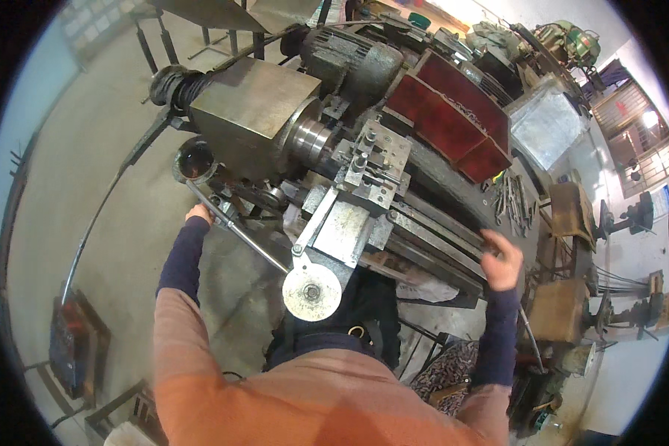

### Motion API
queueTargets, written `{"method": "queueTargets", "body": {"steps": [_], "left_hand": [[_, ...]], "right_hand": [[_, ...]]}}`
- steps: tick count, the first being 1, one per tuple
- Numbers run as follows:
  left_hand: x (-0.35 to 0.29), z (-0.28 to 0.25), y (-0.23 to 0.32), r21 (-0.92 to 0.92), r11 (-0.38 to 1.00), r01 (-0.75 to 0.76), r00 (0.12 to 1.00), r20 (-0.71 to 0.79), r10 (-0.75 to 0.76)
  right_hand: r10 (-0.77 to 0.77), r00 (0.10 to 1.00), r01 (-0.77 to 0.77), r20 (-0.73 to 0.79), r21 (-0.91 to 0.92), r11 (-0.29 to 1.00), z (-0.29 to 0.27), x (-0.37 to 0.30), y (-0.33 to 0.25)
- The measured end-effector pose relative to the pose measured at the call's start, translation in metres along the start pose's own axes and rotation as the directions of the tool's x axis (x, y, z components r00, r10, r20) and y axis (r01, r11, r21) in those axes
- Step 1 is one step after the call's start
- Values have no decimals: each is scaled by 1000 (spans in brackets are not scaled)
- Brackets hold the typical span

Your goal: The person repeatedly loads small metal tubes into a lathe chuck, operates the machine using hand levers, and then removes the processed tubes. The finished pieces are placed into a nearby container filled with metal shavings.

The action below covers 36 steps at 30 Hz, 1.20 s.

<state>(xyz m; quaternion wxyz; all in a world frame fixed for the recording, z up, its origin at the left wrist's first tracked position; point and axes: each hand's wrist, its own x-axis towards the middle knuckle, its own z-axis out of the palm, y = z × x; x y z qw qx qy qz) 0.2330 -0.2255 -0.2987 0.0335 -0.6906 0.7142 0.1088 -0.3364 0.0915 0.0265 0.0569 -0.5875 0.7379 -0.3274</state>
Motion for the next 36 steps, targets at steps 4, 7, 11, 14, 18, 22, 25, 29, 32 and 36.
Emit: {"method": "queueTargets", "body": {"steps": [4, 7, 11, 14, 18, 22, 25, 29, 32, 36], "left_hand": [[-18, -48, -18, 26, 990, -137, 990, -42, 138], [-44, -154, -28, -57, 987, -150, 943, -307, 125], [-80, -253, -136, 9, 999, -53, 729, -683, 45], [-109, -202, -230, 74, 965, 250, 739, -658, -141], [-149, -192, -118, -210, 876, 435, 726, -493, -479], [-189, -204, -76, -235, 841, 486, 683, -498, -534], [-210, -190, -49, -256, 819, 513, 700, -428, -572], [-224, -202, -21, -199, 901, 386, 788, -436, -434], [-226, -226, -3, -23, 990, 142, 840, -526, -132], [-225, -265, 108, -405, 753, -518, 751, -637, 175]], "right_hand": [[-468, 876, 440, 118, 199, 875, 77, 88, -93], [-644, 755, 645, 119, 38, 763, 141, 128, -132], [-346, 813, 517, 468, -309, 798, 186, 160, -165], [-245, 818, 430, 520, -271, 861, 188, 162, -186], [-188, 831, 389, 524, -306, 869, 183, 165, -174], [-224, 828, 404, 513, -270, 874, 187, 165, -178], [-142, 810, 395, 569, -351, 849, 183, 164, -189], [-176, 824, 442, 538, -417, 794, 167, 156, -190], [-541, 766, 622, 346, -188, 760, 146, 130, -179], [-774, 613, 755, 158, 170, 633, 125, 67, -176]]}}
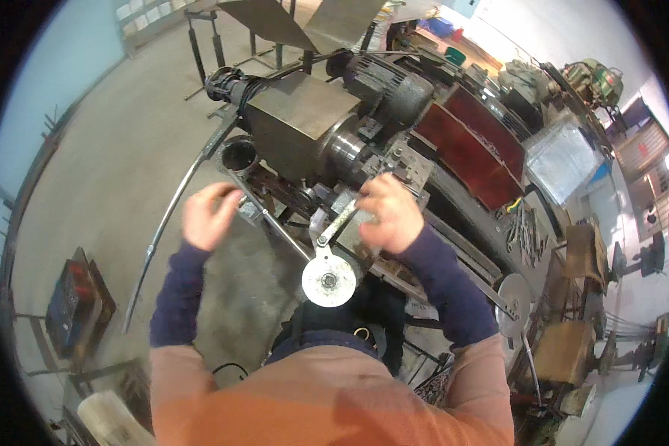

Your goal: The person repeatedly loads small metal tubes into a lathe chuck, operates the machine using hand levers, and then removes the processed tubes. The finished pieces are placed into a nearby container filled with metal shavings.

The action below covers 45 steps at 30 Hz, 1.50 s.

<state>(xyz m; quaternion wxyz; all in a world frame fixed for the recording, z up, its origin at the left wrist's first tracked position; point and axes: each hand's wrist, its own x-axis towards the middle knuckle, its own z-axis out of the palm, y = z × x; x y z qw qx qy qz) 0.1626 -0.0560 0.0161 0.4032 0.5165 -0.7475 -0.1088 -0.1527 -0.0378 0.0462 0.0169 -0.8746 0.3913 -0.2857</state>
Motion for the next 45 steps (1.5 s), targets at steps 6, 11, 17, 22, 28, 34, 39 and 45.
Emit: {"method": "queueTargets", "body": {"steps": [6, 11, 17, 22, 28, 34, 39, 45], "left_hand": [[9, 95, 93, -410, 911, -47, 889, 398, 225], [-9, 120, 107, -645, 750, 149, 844, 478, 243], [-29, 118, 109, -680, 94, 727, 645, 724, 245], [-36, 119, 107, -642, 146, 753, 605, 762, 230], [-39, 125, 107, -605, 256, 754, 569, 796, 207], [-37, 123, 103, -590, 257, 766, 562, 808, 180], [-31, 116, 100, -669, 417, 616, 660, 727, 191], [-29, 115, 110, -625, 774, 101, 835, 476, 276]], "right_hand": [[7, 1000, -7, 25, -3, 1000, -8, -38, -40], [67, 998, -67, 2, 18, 998, -23, -53, -47], [154, 978, -104, -139, 314, 944, -22, -66, -55], [233, 955, -146, -185, 392, 908, -5, -87, -58], [312, 945, -216, -101, 524, 824, 3, -102, -49], [311, 946, -235, -91, 467, 853, -1, -96, -52], [307, 950, -261, -63, 383, 886, -6, -88, -57], [267, 964, -265, 21, 217, 940, -8, -77, -63]]}}
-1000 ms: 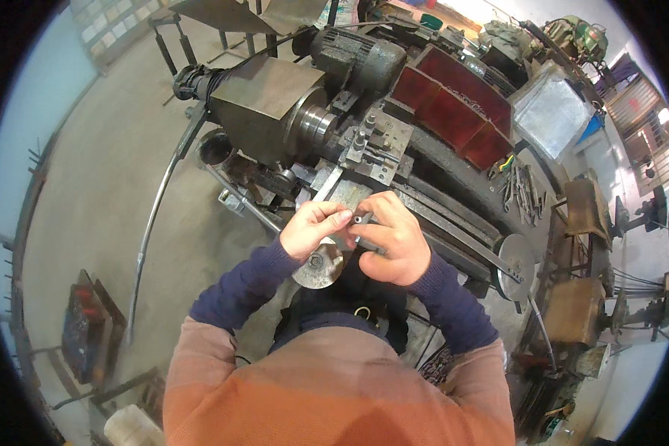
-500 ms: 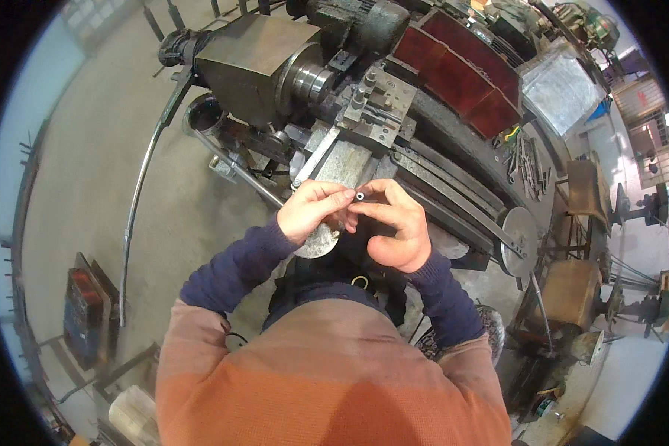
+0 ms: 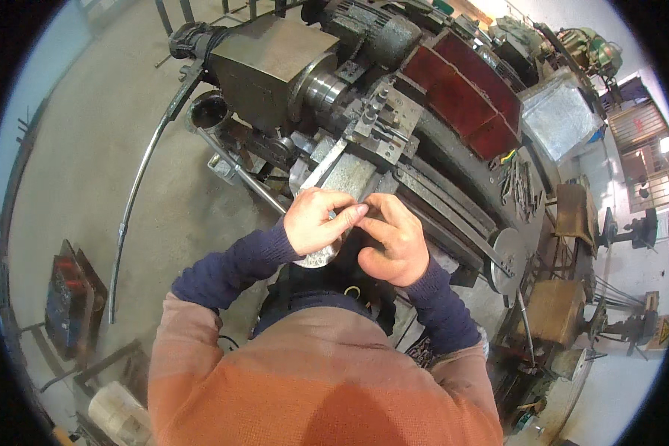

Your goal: The person repeatedly loads small metal tubes into a lathe chuck, operates the machine using hand levers, and then removes the processed tubes. The finished pieces are placed into a nearby container filled with metal shavings.

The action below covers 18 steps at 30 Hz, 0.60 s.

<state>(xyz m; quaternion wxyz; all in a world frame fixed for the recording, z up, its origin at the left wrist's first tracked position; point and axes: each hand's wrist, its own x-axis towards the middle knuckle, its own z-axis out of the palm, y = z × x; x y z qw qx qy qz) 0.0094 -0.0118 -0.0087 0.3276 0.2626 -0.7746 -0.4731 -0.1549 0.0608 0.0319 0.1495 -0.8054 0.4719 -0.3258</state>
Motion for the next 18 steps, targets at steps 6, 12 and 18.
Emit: {"method": "queueTargets", "body": {"steps": [6, 12, 18], "left_hand": [[-1, -8, -5, -121, 993, 4, 1000, 4, -3], [-1, -19, -10, -35, 999, -30, 999, -42, 29], [-9, -96, -8, 305, 951, -41, 989, -121, 82]], "right_hand": [[-60, 998, 59, 32, 6, 998, -3, 12, 0], [-115, 985, 106, 127, 79, 991, -6, 31, 7], [-233, 963, 252, 133, -152, 956, -16, 95, 57]]}}
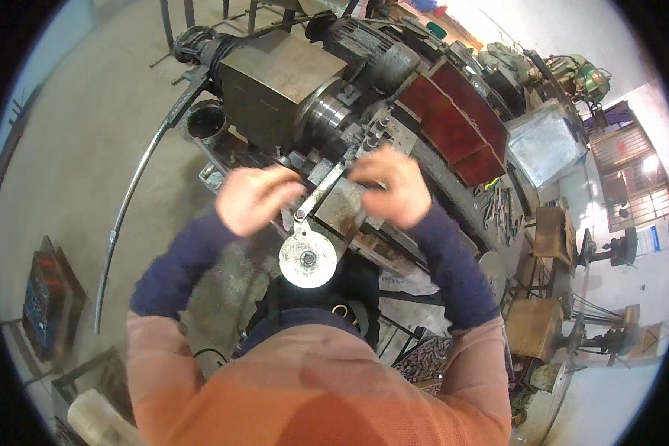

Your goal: The person repeatedly loads small metal tubes into a lathe chuck, operates the machine using hand levers, and then removes the processed tubes. The finished pieces are placed into a nearby container filled with metal shavings.

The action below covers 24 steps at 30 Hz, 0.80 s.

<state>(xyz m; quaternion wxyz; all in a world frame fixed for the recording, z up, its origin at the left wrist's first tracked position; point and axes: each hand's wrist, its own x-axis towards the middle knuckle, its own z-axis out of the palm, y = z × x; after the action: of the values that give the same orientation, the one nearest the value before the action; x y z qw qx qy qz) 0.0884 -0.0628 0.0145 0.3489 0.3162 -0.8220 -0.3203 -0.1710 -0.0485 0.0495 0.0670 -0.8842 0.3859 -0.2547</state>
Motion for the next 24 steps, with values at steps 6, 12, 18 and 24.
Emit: {"method": "queueTargets", "body": {"steps": [6, 12, 18, 24], "left_hand": [[-67, -117, -64, 433, 865, 255, 903, -427, -52], [-170, -159, -95, 548, 677, 491, 854, -456, -250], [-186, -137, -112, 441, 635, 635, 771, -421, -479], [-180, -145, -135, 508, 567, 648, 760, -394, -516]], "right_hand": [[520, 823, -303, 227, -599, 741, 34, 66, 65], [515, 804, -289, 298, -562, 775, 41, 68, 76], [439, 838, -207, 323, -556, 805, 38, 73, 81], [456, 791, -208, 408, -520, 828, 43, 84, 93]]}}
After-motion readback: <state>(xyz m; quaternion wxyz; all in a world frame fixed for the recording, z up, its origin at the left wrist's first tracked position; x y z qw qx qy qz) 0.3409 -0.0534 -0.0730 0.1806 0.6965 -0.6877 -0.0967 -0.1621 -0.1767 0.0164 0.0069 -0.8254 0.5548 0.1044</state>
